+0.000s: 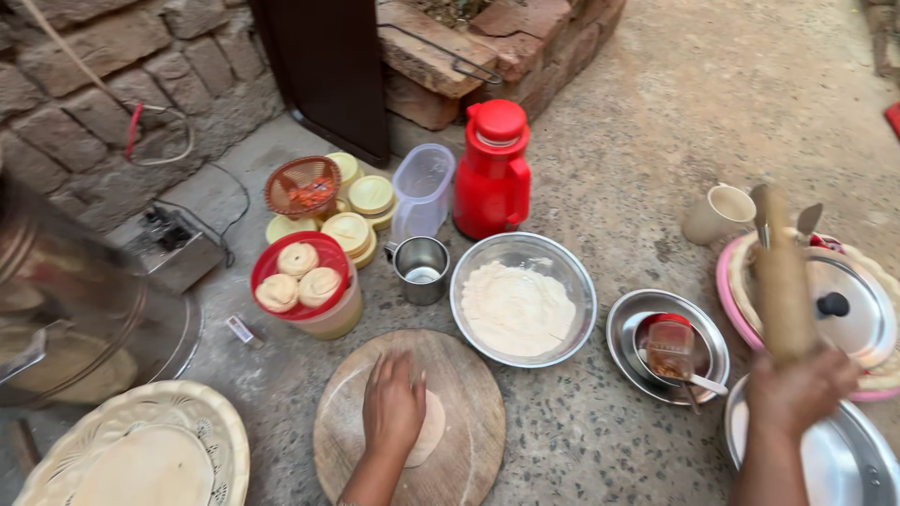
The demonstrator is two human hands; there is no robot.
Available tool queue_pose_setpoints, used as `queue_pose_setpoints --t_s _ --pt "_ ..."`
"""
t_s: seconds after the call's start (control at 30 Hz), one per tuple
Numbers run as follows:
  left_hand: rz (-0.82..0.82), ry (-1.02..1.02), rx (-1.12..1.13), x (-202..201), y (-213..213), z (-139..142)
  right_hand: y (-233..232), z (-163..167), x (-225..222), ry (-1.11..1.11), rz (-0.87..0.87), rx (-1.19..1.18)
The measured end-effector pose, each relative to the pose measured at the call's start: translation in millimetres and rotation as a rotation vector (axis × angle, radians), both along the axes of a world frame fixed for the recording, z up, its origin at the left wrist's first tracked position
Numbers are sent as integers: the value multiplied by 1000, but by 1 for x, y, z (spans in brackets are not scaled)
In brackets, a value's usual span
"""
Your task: The person shapes a ball of dough by hand, dips it in flour, and rolls it flat with a rolling pin on a round wooden board, stacking finished flatbreads on a plate. They also stir a steaming pot on a wood-fired stove and coat another dough ball in flour before rolling it.
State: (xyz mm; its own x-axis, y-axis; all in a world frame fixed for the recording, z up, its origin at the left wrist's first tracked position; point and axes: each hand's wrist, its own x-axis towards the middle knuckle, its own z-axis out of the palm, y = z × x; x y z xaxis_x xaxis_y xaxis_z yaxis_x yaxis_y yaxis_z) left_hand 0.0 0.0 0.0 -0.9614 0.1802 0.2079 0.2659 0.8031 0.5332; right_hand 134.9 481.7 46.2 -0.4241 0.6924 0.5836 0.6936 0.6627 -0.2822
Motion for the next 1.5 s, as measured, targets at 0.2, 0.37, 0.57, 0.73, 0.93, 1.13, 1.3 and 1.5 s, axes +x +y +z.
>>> queue_pose_setpoints --t_s 0.2,0.37,0.57,0.73,0.93,1.13,1.3,1.5 --pt "-300 -271 -257 44 -11 16 -149 36 -97 -1 600 -90" --pt "-466 40 -217 61 -57 21 -280 30 -99 -239 1150 -120" --pt "-192 290 -299 86 -152 2 -324 -27 -62 -455 1369 -212" --pt "-131 17 -415 81 -157 -17 -308 -55 -85 -520 1272 -126" --pt "-108 -155 -466 24 -157 3 -298 -56 -146 -527 1336 -17" --pt "-139 -122 -438 69 -156 -7 -279 -69 -97 -474 1394 49" --pt "-204 51 -376 98 -156 -12 -277 -72 -72 -526 1417 100" --pt "-34 -442 -558 18 -163 7 -299 -55 -144 -723 1321 -49"
